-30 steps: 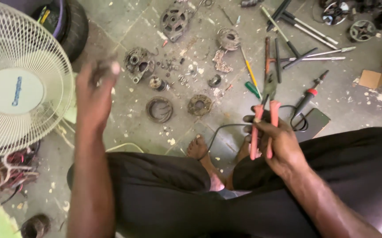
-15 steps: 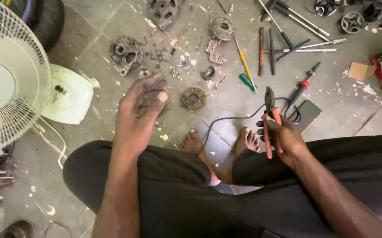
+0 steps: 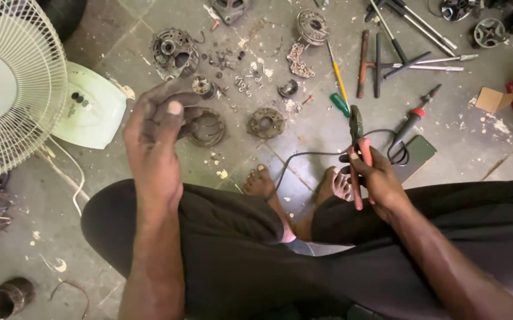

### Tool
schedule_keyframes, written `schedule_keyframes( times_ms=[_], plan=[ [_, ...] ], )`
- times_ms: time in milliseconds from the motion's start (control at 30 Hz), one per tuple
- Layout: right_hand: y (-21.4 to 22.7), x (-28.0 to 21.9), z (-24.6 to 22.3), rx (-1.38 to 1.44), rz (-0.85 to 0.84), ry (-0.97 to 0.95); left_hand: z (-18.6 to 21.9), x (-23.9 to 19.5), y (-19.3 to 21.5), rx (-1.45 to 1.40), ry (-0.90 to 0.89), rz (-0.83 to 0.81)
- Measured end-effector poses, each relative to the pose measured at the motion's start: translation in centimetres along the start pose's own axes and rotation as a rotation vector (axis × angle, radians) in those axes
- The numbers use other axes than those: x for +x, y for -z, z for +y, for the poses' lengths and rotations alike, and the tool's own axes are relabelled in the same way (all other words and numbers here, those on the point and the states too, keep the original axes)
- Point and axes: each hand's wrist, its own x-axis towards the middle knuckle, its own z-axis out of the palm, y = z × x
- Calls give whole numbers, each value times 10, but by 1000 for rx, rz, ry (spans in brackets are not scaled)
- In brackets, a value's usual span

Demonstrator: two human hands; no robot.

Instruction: Repair and assemble motorcycle starter motor components on the floor using tools.

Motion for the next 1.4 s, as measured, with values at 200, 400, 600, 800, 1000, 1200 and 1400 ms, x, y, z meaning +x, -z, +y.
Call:
schedule_keyframes(
  times_ms=[200, 400, 600, 800, 1000, 1200, 1400],
  plan=[
    [0, 1, 5, -24, -69, 16, -4, 4, 3, -101, -65, -44],
    [-2, 2, 4, -87, -1, 79, -1, 3, 8, -79, -85, -3],
    [-5, 5, 3, -69, -3, 40, 2, 0, 17, -113, -90, 50],
    [-8, 6, 2, -106, -9, 5, 1, 0, 23, -90, -62, 114],
    [-7, 12, 9, -90, -8, 11, 0, 2, 25, -95, -66, 113],
    [-8, 10, 10, -127, -50, 9, -2, 2, 26, -114, -50, 93],
    [-27, -8, -8, -609, -187, 79, -6, 2, 26, -129, -90, 96]
  ],
)
